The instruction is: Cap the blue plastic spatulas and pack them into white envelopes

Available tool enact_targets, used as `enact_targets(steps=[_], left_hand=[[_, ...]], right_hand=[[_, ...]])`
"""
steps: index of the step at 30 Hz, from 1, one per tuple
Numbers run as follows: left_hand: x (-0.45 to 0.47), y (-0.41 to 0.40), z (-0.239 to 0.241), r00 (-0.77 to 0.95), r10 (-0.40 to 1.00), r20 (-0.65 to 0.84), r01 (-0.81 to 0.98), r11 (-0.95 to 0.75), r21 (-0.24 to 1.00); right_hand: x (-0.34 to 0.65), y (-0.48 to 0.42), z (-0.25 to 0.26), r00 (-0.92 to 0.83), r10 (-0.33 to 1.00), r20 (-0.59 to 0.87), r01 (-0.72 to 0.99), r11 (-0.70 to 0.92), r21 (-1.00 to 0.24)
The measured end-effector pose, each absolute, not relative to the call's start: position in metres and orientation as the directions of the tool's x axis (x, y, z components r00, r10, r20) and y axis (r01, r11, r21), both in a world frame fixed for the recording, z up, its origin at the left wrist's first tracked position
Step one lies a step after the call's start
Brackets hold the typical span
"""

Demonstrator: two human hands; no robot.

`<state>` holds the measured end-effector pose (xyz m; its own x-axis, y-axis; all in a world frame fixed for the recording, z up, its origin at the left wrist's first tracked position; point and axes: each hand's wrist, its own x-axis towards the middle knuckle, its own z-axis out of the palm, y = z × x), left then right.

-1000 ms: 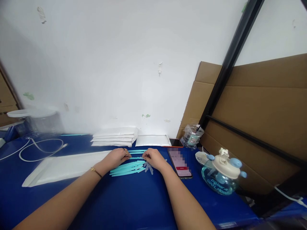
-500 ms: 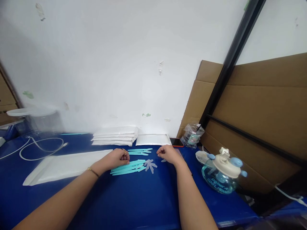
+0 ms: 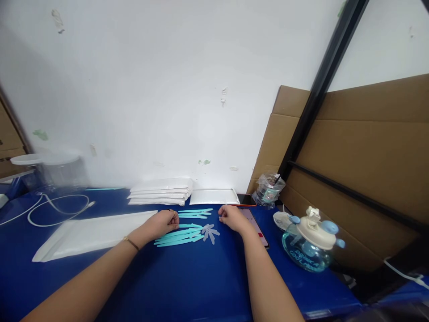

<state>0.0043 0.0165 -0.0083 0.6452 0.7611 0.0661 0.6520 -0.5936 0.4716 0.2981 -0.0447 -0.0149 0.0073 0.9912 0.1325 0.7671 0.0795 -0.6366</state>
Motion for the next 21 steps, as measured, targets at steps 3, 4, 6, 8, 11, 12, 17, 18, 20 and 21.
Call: enact_targets(steps=[3, 4, 6, 8, 11, 12, 17, 18, 20, 21], left_hand=[[0.005, 0.016, -0.008, 0.611, 0.784, 0.108, 0.623, -0.561, 0.545], [0.004, 0.016, -0.009, 0.599, 0.792, 0.119, 0.605, -0.544, 0.581], [0.004, 0.017, -0.01, 0.591, 0.797, 0.12, 0.558, -0.512, 0.652], [0.003, 0.018, -0.011, 0.605, 0.789, 0.104, 0.516, -0.488, 0.704], [0.002, 0.02, -0.013, 0.618, 0.782, 0.087, 0.489, -0.469, 0.735], [0.002, 0.021, -0.014, 0.613, 0.785, 0.09, 0.489, -0.466, 0.737], [0.002, 0.023, -0.015, 0.596, 0.798, 0.089, 0.492, -0.45, 0.745], [0.003, 0.022, -0.015, 0.597, 0.798, 0.087, 0.489, -0.448, 0.749], [0.004, 0.02, -0.012, 0.6, 0.795, 0.089, 0.474, -0.443, 0.761], [0.005, 0.019, -0.011, 0.605, 0.791, 0.089, 0.461, -0.439, 0.771]], right_hand=[[0.282, -0.042, -0.008, 0.013, 0.984, 0.18, 0.526, 0.147, -0.838], [0.276, -0.042, -0.005, 0.023, 0.98, 0.196, 0.432, 0.167, -0.886], [0.268, -0.044, 0.001, 0.047, 0.973, 0.228, 0.27, 0.207, -0.94], [0.262, -0.047, 0.005, 0.058, 0.969, 0.24, 0.185, 0.226, -0.956], [0.257, -0.049, 0.008, 0.04, 0.972, 0.231, 0.179, 0.22, -0.959], [0.256, -0.05, 0.008, 0.036, 0.973, 0.227, 0.19, 0.216, -0.958], [0.253, -0.048, 0.004, 0.035, 0.974, 0.223, 0.177, 0.213, -0.961], [0.252, -0.047, 0.003, 0.034, 0.974, 0.224, 0.168, 0.216, -0.962], [0.249, -0.047, 0.002, 0.027, 0.974, 0.223, 0.153, 0.217, -0.964], [0.247, -0.047, 0.001, 0.022, 0.975, 0.22, 0.146, 0.215, -0.966]])
